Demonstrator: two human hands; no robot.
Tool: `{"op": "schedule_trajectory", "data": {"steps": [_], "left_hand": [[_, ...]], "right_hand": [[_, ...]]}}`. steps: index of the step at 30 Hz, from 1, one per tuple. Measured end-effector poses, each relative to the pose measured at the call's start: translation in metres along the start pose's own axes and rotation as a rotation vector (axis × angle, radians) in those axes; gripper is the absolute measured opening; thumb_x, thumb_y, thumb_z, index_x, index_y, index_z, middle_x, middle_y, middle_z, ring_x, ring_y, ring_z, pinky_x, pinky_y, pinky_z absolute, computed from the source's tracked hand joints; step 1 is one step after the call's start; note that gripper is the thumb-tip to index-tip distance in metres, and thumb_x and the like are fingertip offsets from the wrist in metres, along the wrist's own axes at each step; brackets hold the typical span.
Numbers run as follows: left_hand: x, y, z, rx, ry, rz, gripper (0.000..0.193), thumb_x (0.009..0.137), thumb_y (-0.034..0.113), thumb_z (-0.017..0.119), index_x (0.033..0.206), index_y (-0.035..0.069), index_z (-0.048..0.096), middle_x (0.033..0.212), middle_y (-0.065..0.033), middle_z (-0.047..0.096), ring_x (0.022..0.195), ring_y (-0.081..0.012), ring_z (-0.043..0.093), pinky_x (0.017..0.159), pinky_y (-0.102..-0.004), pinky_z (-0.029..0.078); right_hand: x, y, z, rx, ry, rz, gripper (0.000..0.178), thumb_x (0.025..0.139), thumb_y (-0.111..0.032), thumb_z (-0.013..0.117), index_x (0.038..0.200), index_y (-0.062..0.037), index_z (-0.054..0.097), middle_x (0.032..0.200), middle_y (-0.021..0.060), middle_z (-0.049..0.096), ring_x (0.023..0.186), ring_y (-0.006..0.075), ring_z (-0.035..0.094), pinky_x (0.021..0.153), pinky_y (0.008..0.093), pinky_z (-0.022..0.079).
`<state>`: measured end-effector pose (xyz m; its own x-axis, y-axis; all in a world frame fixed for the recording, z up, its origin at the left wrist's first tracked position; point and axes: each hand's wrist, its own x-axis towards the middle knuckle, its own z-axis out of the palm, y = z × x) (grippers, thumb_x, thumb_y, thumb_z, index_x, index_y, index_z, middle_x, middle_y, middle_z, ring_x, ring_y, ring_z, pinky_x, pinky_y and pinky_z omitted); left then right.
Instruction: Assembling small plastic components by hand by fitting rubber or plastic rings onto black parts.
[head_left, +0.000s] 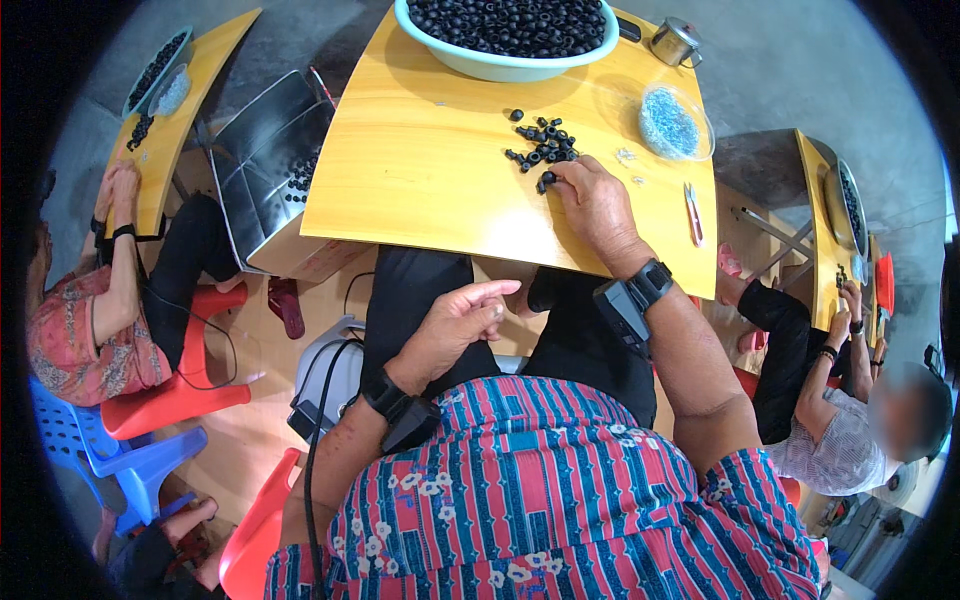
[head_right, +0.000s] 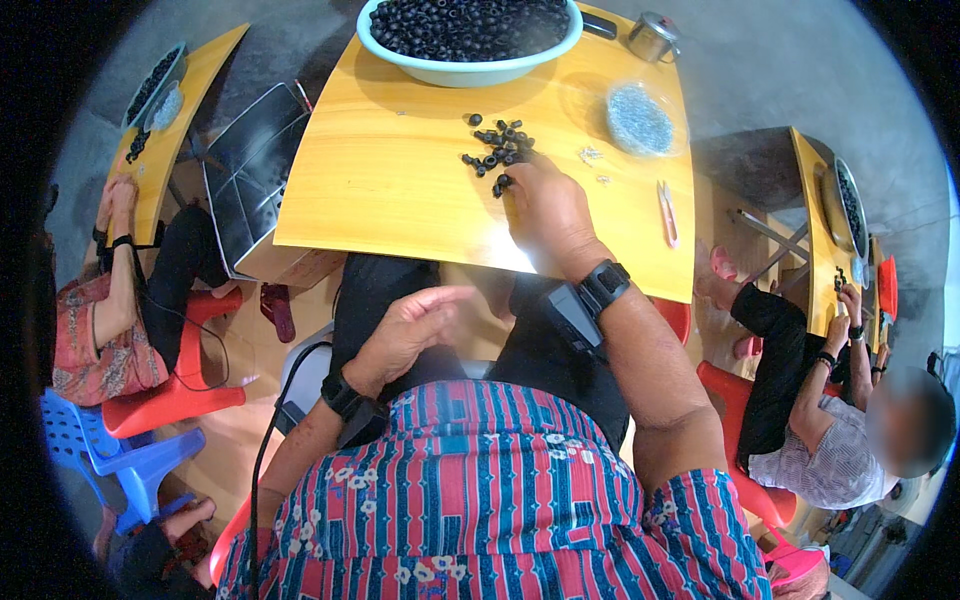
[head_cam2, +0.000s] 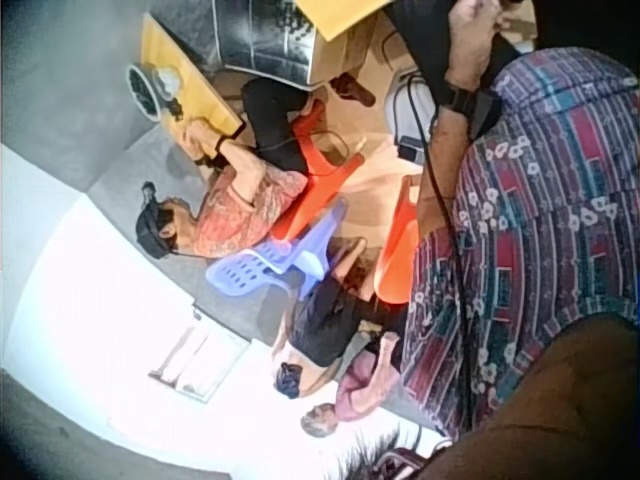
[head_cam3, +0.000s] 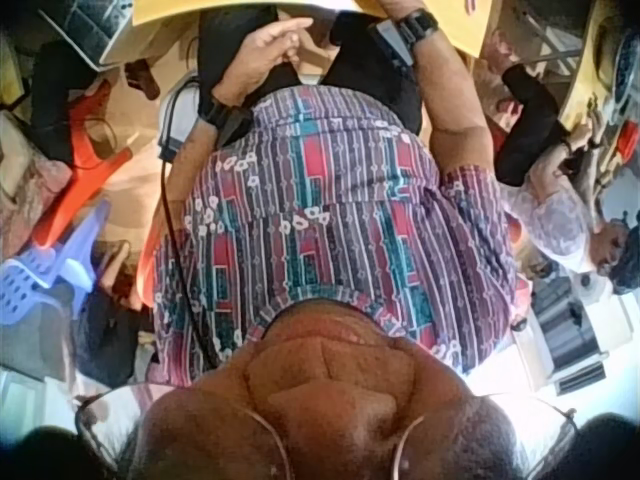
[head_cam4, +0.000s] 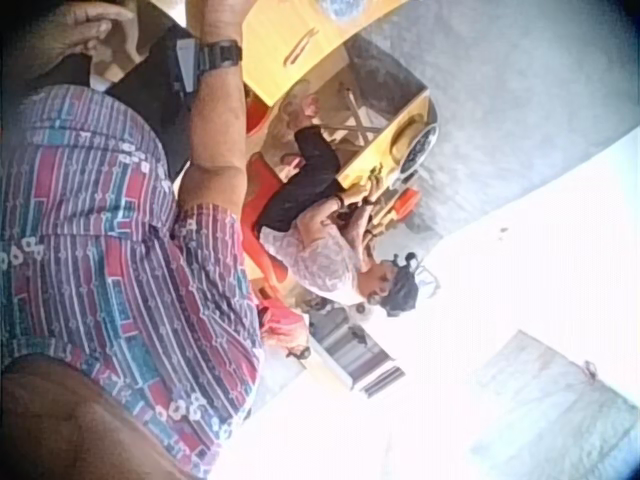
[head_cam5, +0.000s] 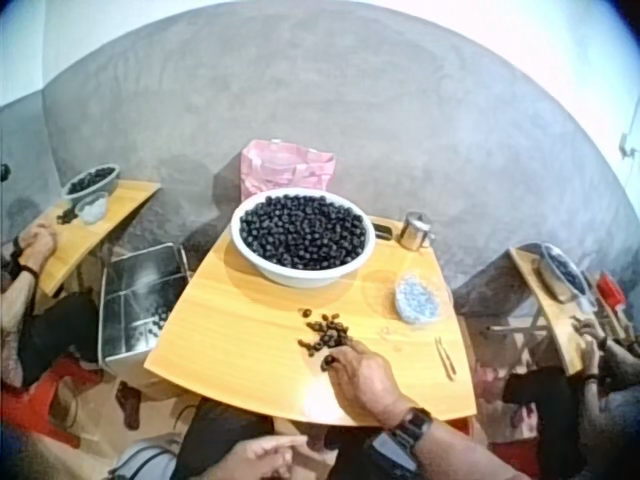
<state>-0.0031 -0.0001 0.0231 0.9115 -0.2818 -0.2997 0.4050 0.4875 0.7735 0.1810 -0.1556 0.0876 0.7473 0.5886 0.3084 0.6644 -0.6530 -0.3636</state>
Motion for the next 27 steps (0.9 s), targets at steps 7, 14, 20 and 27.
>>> {"op": "schedule_trajectory", "data": {"steps": [7, 14, 20, 27], "left_hand": [[0.002, -0.001, -0.002, 0.011, 0.016, 0.002, 0.038, 0.094, 0.015, 0.051, 0.130, 0.002, 0.046, 0.101, 0.0009, 0.056, 0.084, -0.0045, 0.054, 0.075, -0.0198, 0.048], [-0.002, 0.002, -0.001, -0.060, 0.044, 0.205, 0.047, 0.093, 0.021, 0.055, 0.133, 0.003, 0.042, 0.093, 0.0012, 0.053, 0.080, -0.0063, 0.053, 0.076, -0.0192, 0.046], [-0.003, 0.009, -0.001, 0.114, 0.068, 0.350, 0.043, 0.093, 0.015, 0.054, 0.133, 0.003, 0.042, 0.096, -0.0016, 0.055, 0.083, -0.0078, 0.053, 0.079, -0.0240, 0.048], [-0.003, 0.008, -0.003, 0.319, 0.098, 0.432, 0.030, 0.089, 0.006, 0.056, 0.118, 0.002, 0.057, 0.093, -0.0016, 0.053, 0.083, -0.0082, 0.052, 0.078, -0.0235, 0.048]], "right_hand": [[-0.013, 0.019, 0.006, 0.247, 0.052, 0.098, 0.016, 0.080, -0.008, 0.061, 0.094, -0.0007, 0.064, 0.086, 0.0155, 0.064, 0.075, 0.0307, 0.061, 0.073, 0.0370, 0.049], [-0.039, -0.021, -0.012, 1.105, -0.288, 0.611, 0.013, 0.084, -0.003, 0.061, 0.096, -0.0009, 0.065, 0.079, 0.0004, 0.062, 0.060, 0.0061, 0.049, 0.057, 0.0197, 0.042], [-0.060, -0.038, -0.007, 1.385, -0.579, 0.658, 0.017, 0.084, -0.007, 0.063, 0.097, 0.0023, 0.061, 0.070, -0.0002, 0.056, 0.059, 0.0077, 0.051, 0.054, 0.0219, 0.042], [-0.071, -0.037, 0.012, 1.511, -0.825, 0.621, 0.013, 0.084, -0.015, 0.065, 0.088, -0.0026, 0.063, 0.070, -0.0025, 0.057, 0.057, 0.0067, 0.051, 0.054, 0.0188, 0.040]]}}
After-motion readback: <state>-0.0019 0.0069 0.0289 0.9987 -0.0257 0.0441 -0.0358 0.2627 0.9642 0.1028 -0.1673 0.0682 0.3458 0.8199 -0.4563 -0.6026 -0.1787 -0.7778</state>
